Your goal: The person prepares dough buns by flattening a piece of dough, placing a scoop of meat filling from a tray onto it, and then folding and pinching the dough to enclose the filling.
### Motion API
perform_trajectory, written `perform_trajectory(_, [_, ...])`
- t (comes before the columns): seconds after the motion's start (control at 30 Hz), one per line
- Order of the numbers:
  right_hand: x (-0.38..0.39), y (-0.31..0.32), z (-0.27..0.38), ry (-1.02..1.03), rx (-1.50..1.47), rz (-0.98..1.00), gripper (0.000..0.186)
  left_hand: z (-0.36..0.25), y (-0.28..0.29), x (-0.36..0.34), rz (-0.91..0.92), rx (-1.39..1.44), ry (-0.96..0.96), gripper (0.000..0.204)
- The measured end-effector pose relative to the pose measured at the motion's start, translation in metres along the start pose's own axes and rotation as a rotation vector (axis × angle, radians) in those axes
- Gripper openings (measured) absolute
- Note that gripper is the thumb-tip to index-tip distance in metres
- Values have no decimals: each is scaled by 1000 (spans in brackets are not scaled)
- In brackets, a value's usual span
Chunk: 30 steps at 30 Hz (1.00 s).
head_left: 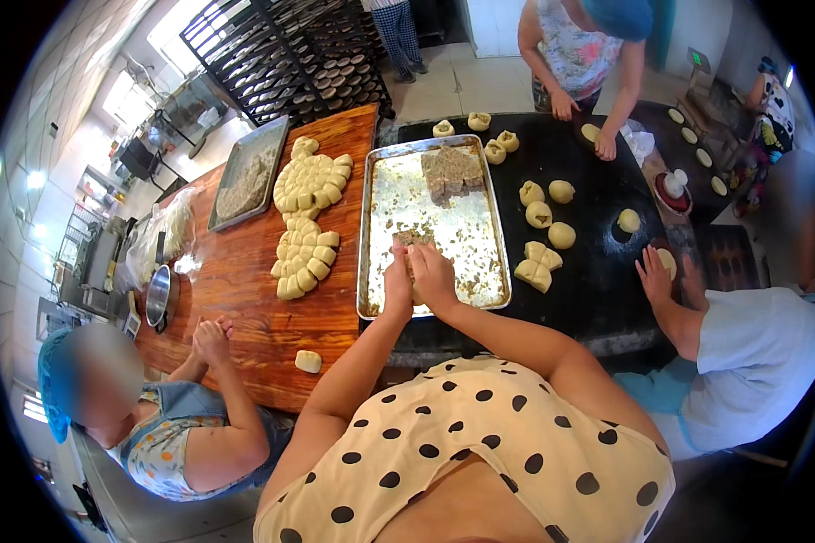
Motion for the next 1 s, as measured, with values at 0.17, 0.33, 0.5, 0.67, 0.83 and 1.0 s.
perform_trajectory(0.17, [3,8,-7,-273,-206,-103,36,-6,-10,-4,124,-135,-36,72])
perform_trajectory(0.33, [-17,12,13,-549,-568,-205,30,-11,-18,24,310,698,373,50])
perform_trajectory(0.5, [4,6,22,-12,-280,-259,21,-10,-14,27,124,678,277,26])
perform_trajectory(0.67, [10,7,27,21,-193,-75,32,-10,6,25,103,497,108,43])
perform_trajectory(0.83, [-2,8,27,-377,-519,-2,45,-35,11,37,97,563,272,54])
perform_trajectory(1.0, [8,9,22,60,3,16,36,-12,13,26,-5,102,9,50])
Point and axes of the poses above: each hand's wrist, its own x-axis away from the middle knuckle, its own y-axis out of the back of the hand, z = x × y, the point moved 1 cm from there along -x, towards the middle knuckle, and after that the axes turned 15 degrees about -z, right-handed, at the moved point
